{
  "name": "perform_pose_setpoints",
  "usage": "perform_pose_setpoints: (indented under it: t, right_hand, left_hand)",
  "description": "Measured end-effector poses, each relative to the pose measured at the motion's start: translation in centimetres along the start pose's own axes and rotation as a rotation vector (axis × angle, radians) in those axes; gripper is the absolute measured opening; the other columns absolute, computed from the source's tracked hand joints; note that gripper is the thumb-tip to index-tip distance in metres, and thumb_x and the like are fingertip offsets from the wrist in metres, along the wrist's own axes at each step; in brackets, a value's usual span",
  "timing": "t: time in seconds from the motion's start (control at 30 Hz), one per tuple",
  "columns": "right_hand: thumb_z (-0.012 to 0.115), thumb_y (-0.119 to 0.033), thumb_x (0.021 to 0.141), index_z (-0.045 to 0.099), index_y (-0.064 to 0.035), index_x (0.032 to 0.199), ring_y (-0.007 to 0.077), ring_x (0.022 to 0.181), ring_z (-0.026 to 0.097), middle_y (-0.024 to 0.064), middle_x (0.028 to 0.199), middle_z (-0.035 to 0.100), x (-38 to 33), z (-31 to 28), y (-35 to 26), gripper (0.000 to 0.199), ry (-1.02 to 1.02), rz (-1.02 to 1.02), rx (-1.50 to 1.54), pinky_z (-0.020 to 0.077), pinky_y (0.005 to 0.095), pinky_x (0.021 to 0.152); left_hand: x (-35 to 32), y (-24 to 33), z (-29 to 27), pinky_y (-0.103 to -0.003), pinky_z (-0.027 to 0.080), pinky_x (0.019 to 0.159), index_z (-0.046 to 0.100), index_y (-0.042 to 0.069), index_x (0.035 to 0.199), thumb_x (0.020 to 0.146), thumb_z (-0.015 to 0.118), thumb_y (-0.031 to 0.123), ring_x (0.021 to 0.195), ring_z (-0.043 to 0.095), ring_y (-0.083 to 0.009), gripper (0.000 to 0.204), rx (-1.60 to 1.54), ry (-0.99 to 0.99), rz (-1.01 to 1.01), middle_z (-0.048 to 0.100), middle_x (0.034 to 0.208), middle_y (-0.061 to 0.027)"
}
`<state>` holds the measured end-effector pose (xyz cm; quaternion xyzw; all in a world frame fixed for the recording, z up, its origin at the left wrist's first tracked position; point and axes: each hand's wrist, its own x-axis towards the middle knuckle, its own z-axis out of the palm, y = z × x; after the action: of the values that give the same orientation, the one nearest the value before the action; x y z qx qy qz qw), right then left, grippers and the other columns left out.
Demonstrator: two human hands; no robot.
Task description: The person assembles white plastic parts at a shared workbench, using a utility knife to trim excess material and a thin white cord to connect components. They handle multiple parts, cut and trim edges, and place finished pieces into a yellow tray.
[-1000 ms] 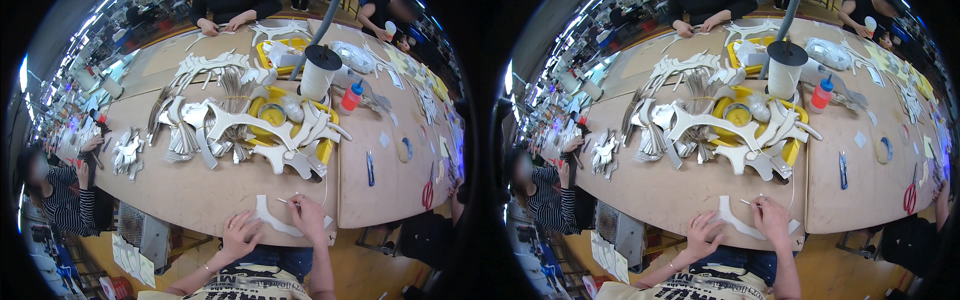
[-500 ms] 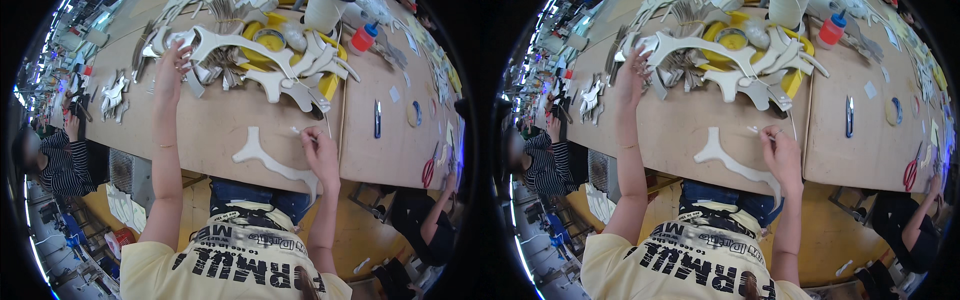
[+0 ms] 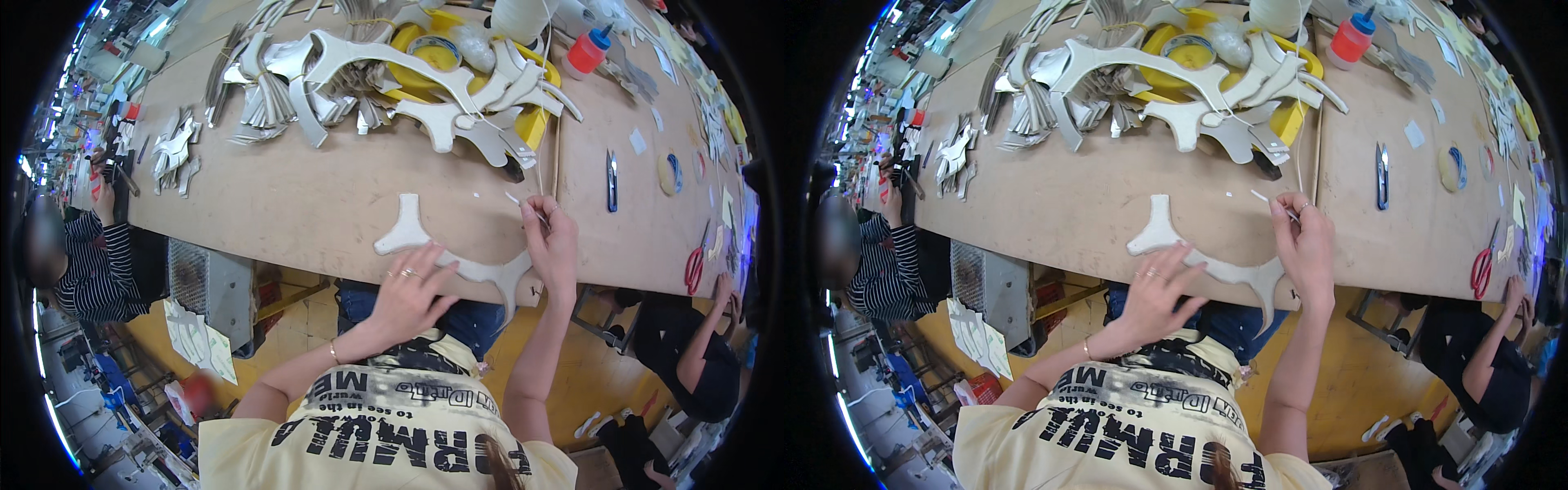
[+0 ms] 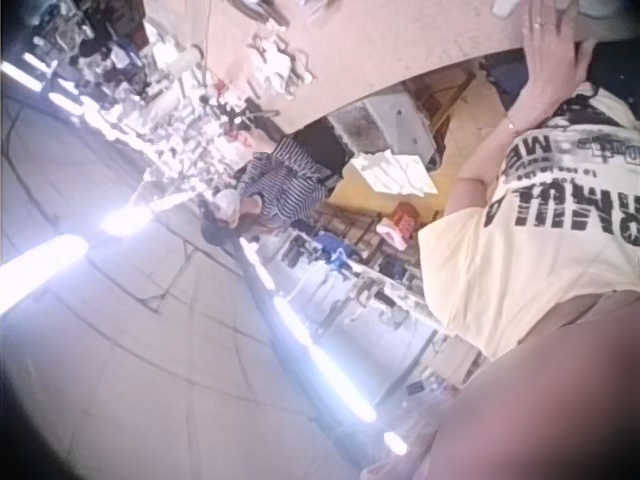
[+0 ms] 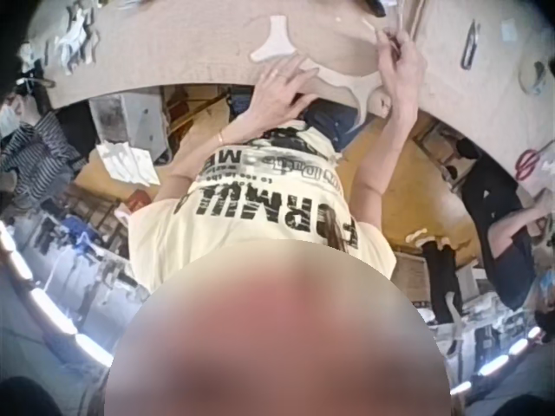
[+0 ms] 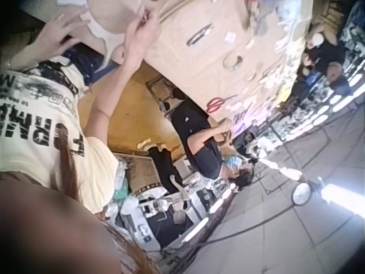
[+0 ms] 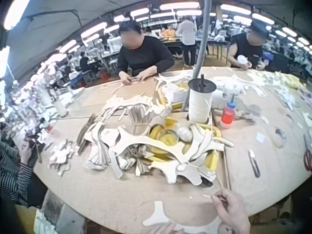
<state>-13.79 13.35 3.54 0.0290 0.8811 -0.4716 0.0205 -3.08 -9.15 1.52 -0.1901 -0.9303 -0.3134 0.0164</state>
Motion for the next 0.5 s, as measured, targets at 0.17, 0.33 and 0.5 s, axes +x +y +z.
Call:
perform_pose_setpoints:
  t: [0.17, 0.33, 0.5]
  right_hand:
    - [0.064, -0.015, 0.092, 0.065, 0.0002, 0.092, 0.0177, 0.054, 0.054, 0.0099, 0.072, 0.062, -2.6, 0.7, -2.9, 0.015, -0.102, -0.141, -0.058, 0.0418, 0.0315, 0.052]
    - [0.061, -0.019, 0.092, 0.066, -0.0028, 0.090, 0.0312, 0.067, 0.065, 0.0128, 0.086, 0.068, -3.5, 3.8, -5.7, 0.017, -0.327, -0.307, -0.266, 0.0491, 0.0403, 0.062]
    - [0.061, -0.019, 0.092, 0.065, -0.0042, 0.091, 0.0346, 0.073, 0.066, 0.0139, 0.086, 0.068, -2.3, 6.7, -7.2, 0.016, -0.191, -0.060, -0.292, 0.0501, 0.0439, 0.067]
  left_hand:
    - [0.3, -1.7, -0.4, -0.049, 0.025, 0.113, 0.056, 0.009, 0.132, 0.087, 0.068, 0.029, 0.137, 0.039, -0.0346, 0.050, 0.106, 0.006, -0.022, 0.042, 0.147, -0.0190]
    - [-0.1, -4.7, -2.4, -0.049, 0.028, 0.111, 0.058, 0.008, 0.129, 0.086, 0.069, 0.022, 0.131, 0.045, -0.0343, 0.046, 0.113, 0.141, -0.107, 0.047, 0.141, -0.0168]
    - [0.4, -5.8, -3.1, -0.048, 0.033, 0.106, 0.058, 0.008, 0.127, 0.086, 0.068, 0.022, 0.127, 0.046, -0.0330, 0.044, 0.072, 0.160, -0.120, 0.050, 0.136, -0.0172]
